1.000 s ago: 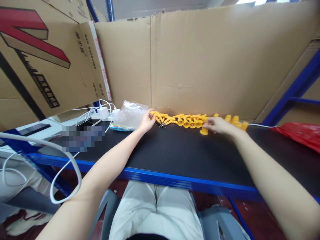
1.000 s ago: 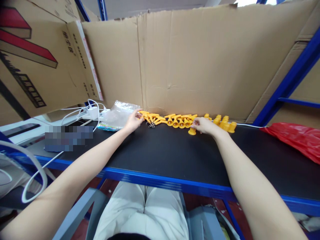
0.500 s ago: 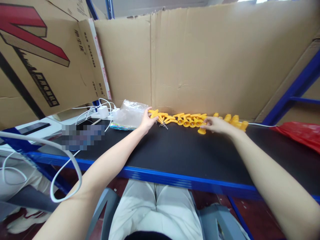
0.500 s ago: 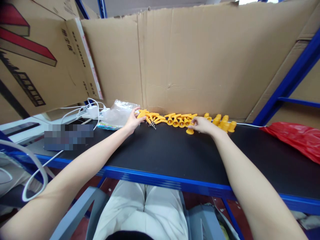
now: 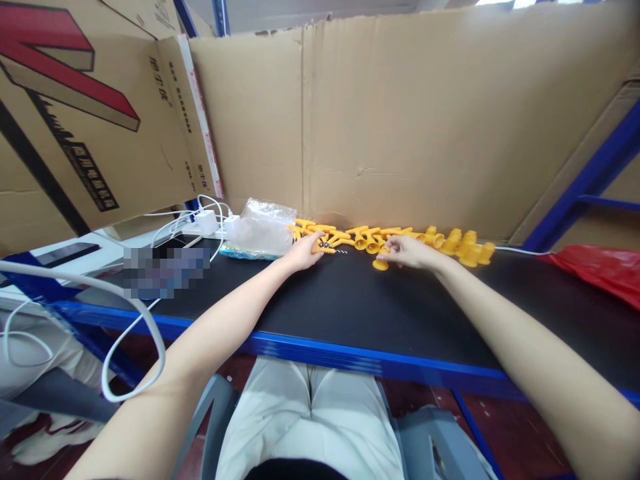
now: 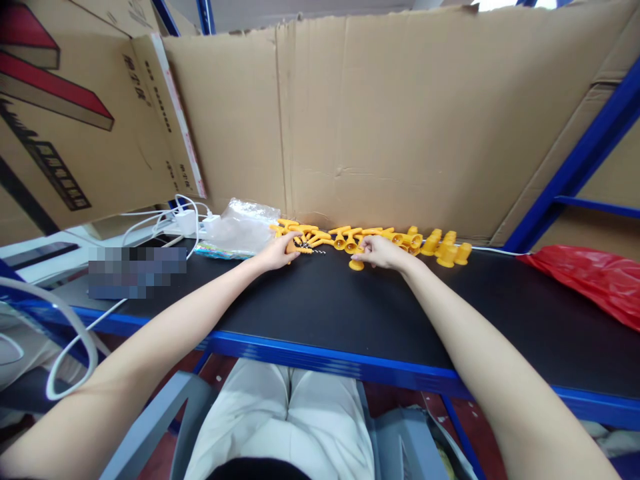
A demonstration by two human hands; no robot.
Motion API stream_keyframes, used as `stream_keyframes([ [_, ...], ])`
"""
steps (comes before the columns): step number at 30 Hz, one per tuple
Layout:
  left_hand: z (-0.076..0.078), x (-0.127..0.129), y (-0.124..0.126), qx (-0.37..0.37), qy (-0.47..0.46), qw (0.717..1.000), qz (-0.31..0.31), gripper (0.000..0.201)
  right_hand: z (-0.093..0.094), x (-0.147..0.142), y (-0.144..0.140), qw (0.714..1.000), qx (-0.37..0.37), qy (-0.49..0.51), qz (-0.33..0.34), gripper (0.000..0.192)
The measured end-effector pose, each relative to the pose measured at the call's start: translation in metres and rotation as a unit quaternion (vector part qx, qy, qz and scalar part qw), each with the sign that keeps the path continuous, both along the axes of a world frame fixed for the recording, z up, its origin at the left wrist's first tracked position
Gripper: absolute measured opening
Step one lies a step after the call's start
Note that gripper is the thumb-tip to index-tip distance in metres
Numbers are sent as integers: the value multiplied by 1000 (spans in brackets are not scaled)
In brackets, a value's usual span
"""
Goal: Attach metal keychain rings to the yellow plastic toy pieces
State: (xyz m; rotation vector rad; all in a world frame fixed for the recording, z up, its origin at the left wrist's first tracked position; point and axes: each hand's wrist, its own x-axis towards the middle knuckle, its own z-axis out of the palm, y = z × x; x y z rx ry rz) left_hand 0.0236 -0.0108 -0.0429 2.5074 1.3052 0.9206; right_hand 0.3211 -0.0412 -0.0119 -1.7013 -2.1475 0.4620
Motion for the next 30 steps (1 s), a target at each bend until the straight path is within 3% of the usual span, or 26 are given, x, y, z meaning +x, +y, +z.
stream_keyframes([
  [6, 8, -2, -9, 30, 171, 983, 53, 44, 10, -19, 11, 998, -29, -54, 6, 28],
  [11, 16, 1, -19, 41, 237, 965, 99, 38, 14, -30, 21, 995, -38, -96, -10, 25],
  [17, 18, 3, -22, 31, 232, 966, 107, 38, 10, -45, 31, 990, -79, -114, 34, 21],
  [27, 18, 2, -22, 12, 206, 973, 106, 37, -11, -47, 29, 999, -36, -9, -3, 30],
  [30, 18, 1, -21, 9, 200, 974, 101, 36, -13, -49, 24, 1000, -3, -29, -1, 30],
])
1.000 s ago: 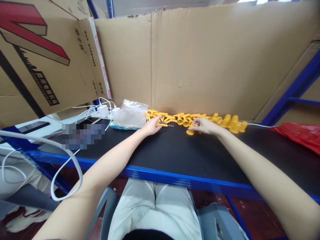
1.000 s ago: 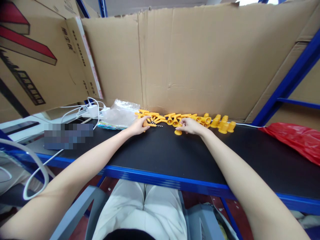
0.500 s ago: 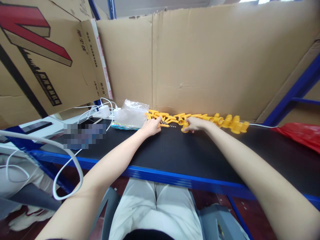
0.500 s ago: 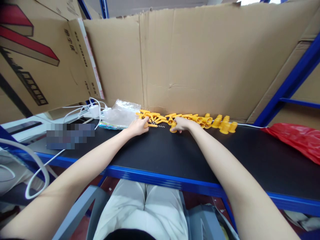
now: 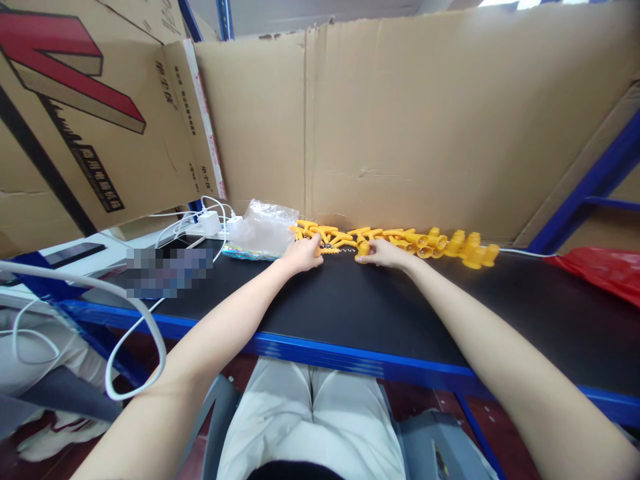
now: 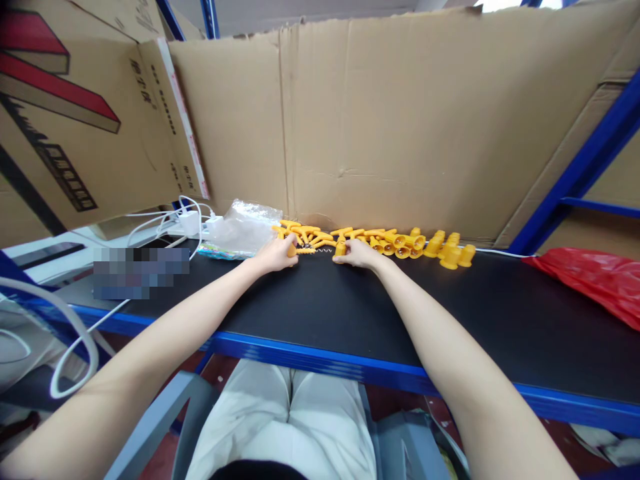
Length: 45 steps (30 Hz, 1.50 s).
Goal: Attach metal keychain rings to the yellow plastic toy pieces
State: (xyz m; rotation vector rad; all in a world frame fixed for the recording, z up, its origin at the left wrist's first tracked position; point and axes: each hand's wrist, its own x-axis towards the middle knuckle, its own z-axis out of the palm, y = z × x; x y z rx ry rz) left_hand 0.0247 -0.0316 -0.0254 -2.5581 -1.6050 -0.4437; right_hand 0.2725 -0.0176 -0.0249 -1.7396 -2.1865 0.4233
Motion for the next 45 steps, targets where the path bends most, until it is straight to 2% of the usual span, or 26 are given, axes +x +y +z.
stream_keyframes([
  [4, 1, -1, 0, -11, -4, 1000, 2, 37, 3, -1, -3, 992, 67, -106, -10, 35],
  [7, 0, -1, 1, -17, -10, 1000, 1, 37, 6, 1, -3, 975, 111, -192, -2, 30],
  [13, -1, -1, 1, -27, -22, 999, -5, 37, 6, 6, -1, 963, 139, -225, 51, 31],
  [19, 0, -2, 2, -27, -29, 999, -10, 36, 6, 3, -1, 971, 126, -188, 82, 32],
  [25, -2, -2, 3, -28, -38, 999, -21, 36, 18, -9, -14, 975, 132, -127, 122, 35],
  [29, -4, -1, 2, -19, -43, 998, -39, 33, 24, -16, -22, 979, 103, -103, 139, 39],
  [36, -6, -1, 4, -3, -46, 998, -51, 31, 29, -16, -26, 993, 45, -49, 95, 48],
  [41, -7, -1, 6, -10, -50, 997, -61, 31, 29, -4, -20, 993, -26, 32, 107, 60],
  [45, -8, -2, 8, -11, -58, 997, -59, 30, 22, 3, -14, 985, -58, 133, 97, 46],
])
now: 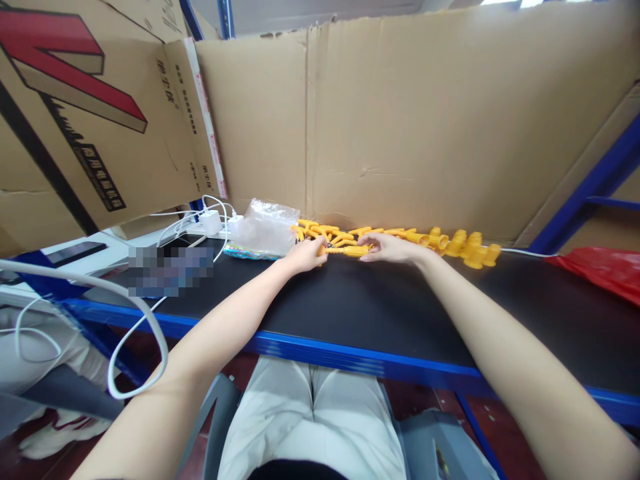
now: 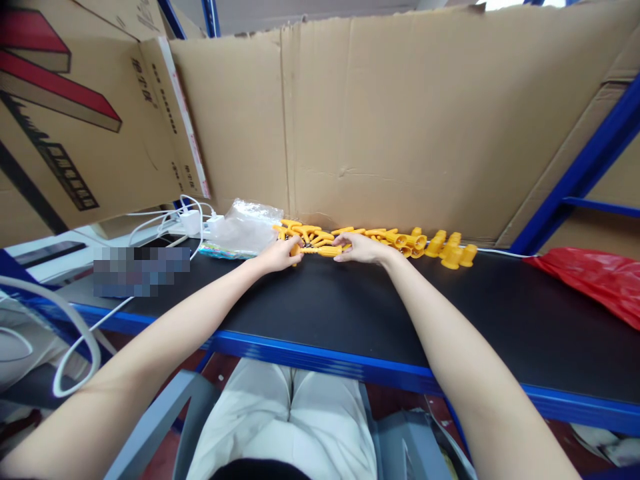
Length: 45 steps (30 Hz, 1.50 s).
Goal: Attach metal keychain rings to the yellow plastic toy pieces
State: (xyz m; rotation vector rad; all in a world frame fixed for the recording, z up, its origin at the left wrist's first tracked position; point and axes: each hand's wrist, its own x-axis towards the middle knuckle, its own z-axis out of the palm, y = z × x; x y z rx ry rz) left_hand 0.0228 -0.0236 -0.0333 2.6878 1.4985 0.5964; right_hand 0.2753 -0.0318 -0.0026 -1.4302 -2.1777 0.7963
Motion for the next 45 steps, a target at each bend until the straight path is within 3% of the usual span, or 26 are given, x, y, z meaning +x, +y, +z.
stream_keyframes([
  [4, -1, -1, 2, 0, -7, 1000, 1, 29, -6, 0, 0, 986, -92, 138, 13, 32],
  [7, -2, -2, 3, 0, -12, 1000, -2, 27, -8, -2, -1, 976, -131, 174, 26, 28],
  [14, -3, -3, 6, -14, -24, 1000, 3, 26, -7, -5, -2, 976, -140, 165, 12, 31],
  [19, -4, -2, 7, -18, -34, 999, 2, 26, -2, 1, -5, 975, -146, 162, 34, 50],
  [24, -2, -2, 5, -13, -48, 999, -1, 28, 0, -1, -6, 973, -148, 172, 48, 33],
  [33, -1, 1, 3, -3, -49, 999, 9, 29, -4, -4, -1, 973, -196, 121, 1, 67],
  [35, -1, 1, 3, -2, -52, 999, 10, 30, -3, -3, -2, 970, -206, 127, 4, 64],
  [40, 0, 2, 3, -10, -49, 999, 14, 30, 0, 6, -4, 966, -186, 178, 23, 36],
  [45, -1, 1, 4, -6, -45, 999, 20, 29, -1, 12, 1, 970, -159, 177, 38, 42],
])
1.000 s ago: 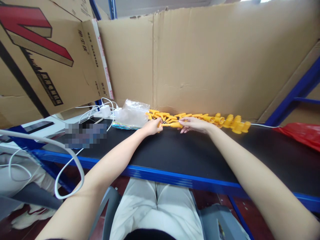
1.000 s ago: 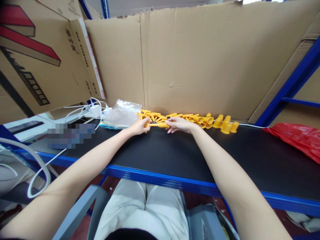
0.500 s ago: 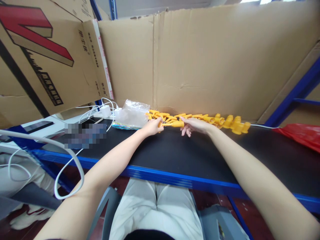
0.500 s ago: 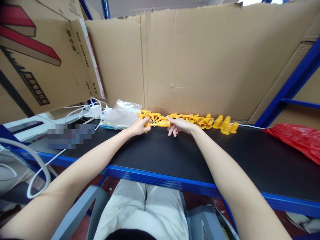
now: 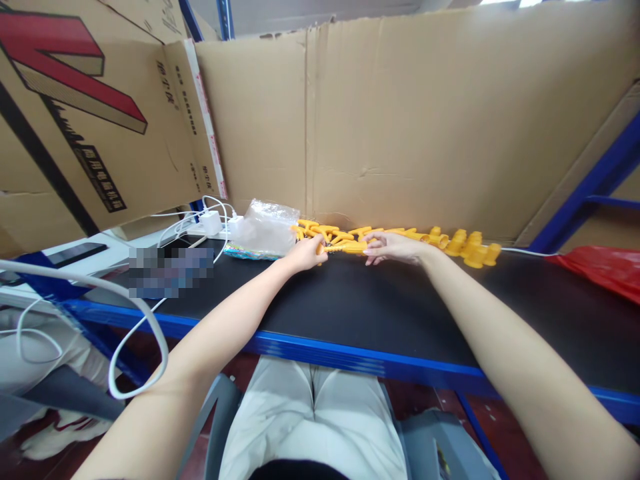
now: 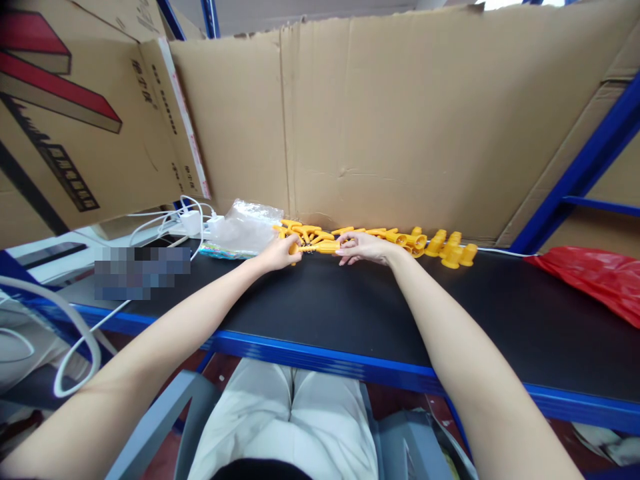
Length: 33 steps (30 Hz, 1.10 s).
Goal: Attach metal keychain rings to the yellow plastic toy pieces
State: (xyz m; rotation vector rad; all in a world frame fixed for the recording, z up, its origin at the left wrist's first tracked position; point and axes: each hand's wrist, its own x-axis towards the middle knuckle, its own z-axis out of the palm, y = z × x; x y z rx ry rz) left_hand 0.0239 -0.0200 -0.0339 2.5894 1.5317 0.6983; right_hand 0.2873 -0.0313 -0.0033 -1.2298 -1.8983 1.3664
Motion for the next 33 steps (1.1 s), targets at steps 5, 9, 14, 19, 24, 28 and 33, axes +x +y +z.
stream_keyframes([
  [5, -1, -1, 1, 8, 3, 1000, -3, 30, 0, -4, 1, 999, -27, -18, 13, 30],
  [9, -2, -1, 1, 4, 2, 1000, 0, 31, 1, -8, -1, 999, -40, -22, -6, 41],
  [14, -2, -1, 3, 2, -3, 1000, -1, 30, -1, -6, 0, 998, -56, -38, -14, 45],
  [19, -3, -2, 3, 4, -3, 1000, -6, 28, 0, -1, 0, 999, -7, -51, -15, 54],
  [24, -2, -1, 1, 4, 6, 1000, -2, 28, 1, -1, 0, 999, 12, -36, 2, 42],
  [28, -1, -1, 0, 7, 9, 1000, -4, 29, 0, -3, 1, 999, -5, -46, 13, 31],
  [33, -1, -2, 0, 5, 11, 1000, -5, 31, 0, -6, -1, 999, -5, -41, 0, 30],
])
